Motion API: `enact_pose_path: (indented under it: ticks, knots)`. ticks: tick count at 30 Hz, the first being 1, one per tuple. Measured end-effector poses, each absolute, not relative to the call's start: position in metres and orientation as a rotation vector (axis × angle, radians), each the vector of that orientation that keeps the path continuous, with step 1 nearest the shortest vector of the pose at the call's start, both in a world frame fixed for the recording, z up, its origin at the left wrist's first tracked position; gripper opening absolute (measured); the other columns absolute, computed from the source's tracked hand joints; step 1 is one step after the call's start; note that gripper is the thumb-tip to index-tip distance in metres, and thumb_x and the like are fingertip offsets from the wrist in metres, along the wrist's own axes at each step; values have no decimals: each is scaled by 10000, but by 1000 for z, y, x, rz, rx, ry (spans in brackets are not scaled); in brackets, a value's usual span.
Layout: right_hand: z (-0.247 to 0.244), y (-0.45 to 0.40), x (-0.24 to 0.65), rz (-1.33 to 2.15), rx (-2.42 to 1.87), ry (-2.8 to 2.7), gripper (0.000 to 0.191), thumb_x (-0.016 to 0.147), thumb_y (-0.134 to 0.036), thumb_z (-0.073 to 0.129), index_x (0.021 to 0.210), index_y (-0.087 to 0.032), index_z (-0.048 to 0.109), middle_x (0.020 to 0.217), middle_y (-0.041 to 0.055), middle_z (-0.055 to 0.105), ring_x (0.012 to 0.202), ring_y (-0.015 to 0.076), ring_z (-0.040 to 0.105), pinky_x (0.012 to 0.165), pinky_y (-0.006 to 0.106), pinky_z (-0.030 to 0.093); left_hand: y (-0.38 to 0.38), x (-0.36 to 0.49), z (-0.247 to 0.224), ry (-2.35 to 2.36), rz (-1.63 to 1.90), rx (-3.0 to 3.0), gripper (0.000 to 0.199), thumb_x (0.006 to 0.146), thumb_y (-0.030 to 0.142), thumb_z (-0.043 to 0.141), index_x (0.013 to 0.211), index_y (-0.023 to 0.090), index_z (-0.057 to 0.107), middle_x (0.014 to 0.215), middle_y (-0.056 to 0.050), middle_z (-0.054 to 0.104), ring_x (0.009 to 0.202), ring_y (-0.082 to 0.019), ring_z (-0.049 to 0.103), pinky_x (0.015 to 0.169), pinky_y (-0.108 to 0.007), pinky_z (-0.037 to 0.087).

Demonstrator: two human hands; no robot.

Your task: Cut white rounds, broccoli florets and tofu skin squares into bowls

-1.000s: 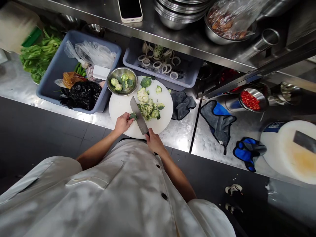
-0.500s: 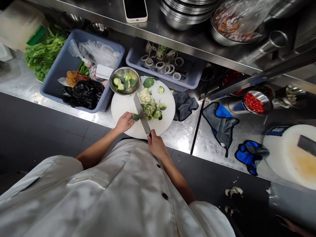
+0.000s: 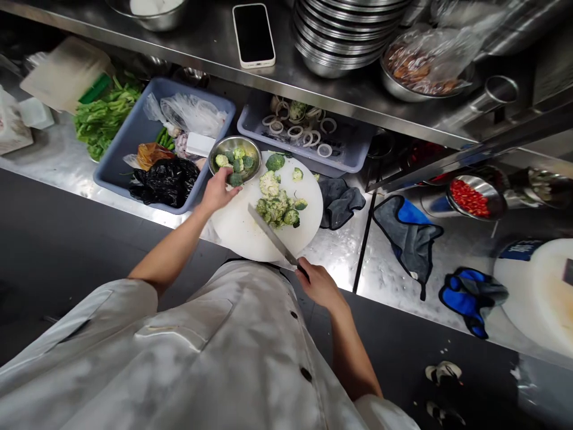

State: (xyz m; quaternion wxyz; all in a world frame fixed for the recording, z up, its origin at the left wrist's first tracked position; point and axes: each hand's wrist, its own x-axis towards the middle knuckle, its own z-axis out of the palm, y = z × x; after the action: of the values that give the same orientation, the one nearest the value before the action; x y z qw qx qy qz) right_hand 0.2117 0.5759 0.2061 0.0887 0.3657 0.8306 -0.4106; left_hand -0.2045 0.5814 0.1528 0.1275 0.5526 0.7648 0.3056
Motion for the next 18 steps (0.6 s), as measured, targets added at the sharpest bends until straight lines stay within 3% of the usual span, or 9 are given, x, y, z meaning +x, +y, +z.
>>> enact_pose_path:
  ticks: [6,10,14,18]
  knots:
    - [192,593,194,-1173,932,2485,241,1034,-372,427,1123,-265,624,942,37,716,889,227,653,745,284,376,637,-246,192,2227,878,1668,317,901,257,574,1188,138,640,1089,-102,721,978,-241,667,972,-382,520]
    - [193,592,171,-972,1081,2508,237,1050,-338,426,1163,-260,620,938,49,724,883,228,656,715,274,360,690,-183,191,1833,687,2000,290,862,208,583,1125,147,689,1090,-93,705,1022,-259,659,1015,-413,500]
    - [201,568,153,-712,1054,2517,307,1079,-358,387,1285,-256,591,983,102,733,832,229,668,678,278,355,753,-110,167,1707,455,2182,456,762,169,695,1218,157,679,1251,-148,641,1181,-323,605,1075,-465,463]
    - [204,554,149,-768,995,2489,293,1076,-367,413,1289,-270,589,1030,107,742,836,236,676,667,282,347,790,-80,152,1796,382,2033,316,658,67,740,963,141,698,1115,-171,655,1130,-355,618,1041,-493,479]
